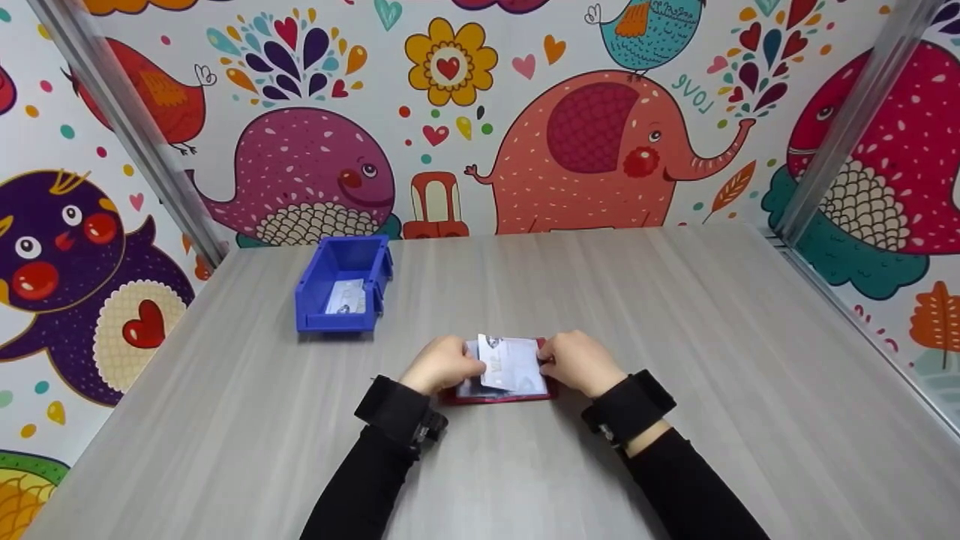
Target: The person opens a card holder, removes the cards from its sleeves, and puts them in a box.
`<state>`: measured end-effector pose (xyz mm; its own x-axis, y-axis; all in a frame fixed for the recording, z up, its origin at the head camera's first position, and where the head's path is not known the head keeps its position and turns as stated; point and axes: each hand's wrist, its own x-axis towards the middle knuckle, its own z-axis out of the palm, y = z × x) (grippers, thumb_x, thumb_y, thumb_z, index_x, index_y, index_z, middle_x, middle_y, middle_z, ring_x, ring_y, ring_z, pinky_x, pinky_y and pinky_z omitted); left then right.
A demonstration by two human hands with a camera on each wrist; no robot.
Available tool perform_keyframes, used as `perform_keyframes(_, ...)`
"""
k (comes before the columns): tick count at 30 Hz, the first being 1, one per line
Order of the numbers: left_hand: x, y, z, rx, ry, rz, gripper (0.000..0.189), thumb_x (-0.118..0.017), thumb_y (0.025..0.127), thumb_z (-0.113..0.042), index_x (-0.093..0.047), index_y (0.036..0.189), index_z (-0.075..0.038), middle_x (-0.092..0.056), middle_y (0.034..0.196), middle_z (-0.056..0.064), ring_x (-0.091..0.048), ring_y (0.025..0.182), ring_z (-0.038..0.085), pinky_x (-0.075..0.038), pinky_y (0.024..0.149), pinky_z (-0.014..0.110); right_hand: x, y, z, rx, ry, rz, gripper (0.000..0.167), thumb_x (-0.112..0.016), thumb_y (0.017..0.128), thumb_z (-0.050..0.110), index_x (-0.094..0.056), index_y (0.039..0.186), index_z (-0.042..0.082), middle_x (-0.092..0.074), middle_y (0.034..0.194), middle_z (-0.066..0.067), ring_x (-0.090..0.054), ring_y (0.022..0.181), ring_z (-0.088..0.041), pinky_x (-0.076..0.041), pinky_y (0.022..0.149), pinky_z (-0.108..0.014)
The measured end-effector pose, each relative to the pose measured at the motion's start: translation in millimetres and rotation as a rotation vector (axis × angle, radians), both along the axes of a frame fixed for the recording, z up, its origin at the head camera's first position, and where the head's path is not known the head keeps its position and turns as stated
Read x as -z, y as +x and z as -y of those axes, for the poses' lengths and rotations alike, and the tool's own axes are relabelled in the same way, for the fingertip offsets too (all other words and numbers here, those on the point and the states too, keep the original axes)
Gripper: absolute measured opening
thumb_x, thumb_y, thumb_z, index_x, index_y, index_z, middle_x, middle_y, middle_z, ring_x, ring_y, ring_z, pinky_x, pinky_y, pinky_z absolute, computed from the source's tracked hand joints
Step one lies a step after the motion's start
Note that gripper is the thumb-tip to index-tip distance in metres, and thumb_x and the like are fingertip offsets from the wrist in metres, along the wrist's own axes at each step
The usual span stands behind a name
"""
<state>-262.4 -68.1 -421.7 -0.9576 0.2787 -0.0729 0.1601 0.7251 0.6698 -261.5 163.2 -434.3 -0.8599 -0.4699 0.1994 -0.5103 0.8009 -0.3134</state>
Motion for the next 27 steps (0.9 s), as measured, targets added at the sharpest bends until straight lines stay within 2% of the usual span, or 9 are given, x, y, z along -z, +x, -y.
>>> perform_keyframes(8,-2.2,0.9,1.5,-0.028,0.004,0.003,0.028,-0.062,0.072,-0.009,-0.042,0.056,-0.018,-0.04,0.057,-0.006,-0.039,0.051,0.011,-0.031,0.049,0.024,0.6,-0.4,-0.5,-0.009,0.001,-0.013,0.026,-0.077,0.077,0.001,-0.057,0.063,0.011,-0.045,0.06,0.003,-0.039,0.058,-0.016,-0.036,0.054,-0.03)
perform_keyframes(15,-2.5,-0.6,4.2,-0.036,-0.003,0.018,0.032,-0.059,0.072,-0.009,-0.037,0.052,-0.02,-0.033,0.051,-0.009,-0.034,0.046,0.01,-0.026,0.045,0.024,-1.1,0.8,-0.1,0.005,0.017,-0.01,0.028,-0.078,0.078,0.004,-0.056,0.063,0.011,-0.046,0.061,0.003,-0.04,0.058,-0.016,-0.037,0.054,-0.03)
perform_keyframes(19,-3.0,-0.7,4.6,-0.052,-0.012,0.015,0.032,-0.059,0.073,-0.01,-0.037,0.053,-0.02,-0.034,0.052,-0.008,-0.035,0.047,0.01,-0.029,0.046,0.025,-1.2,1.0,0.0,0.0,0.013,-0.016,0.03,-0.078,0.078,0.003,-0.054,0.061,0.011,-0.045,0.06,0.003,-0.039,0.058,-0.015,-0.036,0.053,-0.03)
perform_keyframes(27,-5.4,0.3,10.1,-0.073,-0.06,-0.048,0.033,-0.057,0.074,-0.01,-0.036,0.051,-0.02,-0.032,0.05,-0.008,-0.034,0.047,0.011,-0.027,0.048,0.026,0.0,0.4,-0.6,-0.009,-0.003,-0.018,0.031,-0.078,0.077,0.002,-0.053,0.061,0.011,-0.042,0.059,0.004,-0.039,0.057,-0.015,-0.035,0.053,-0.029)
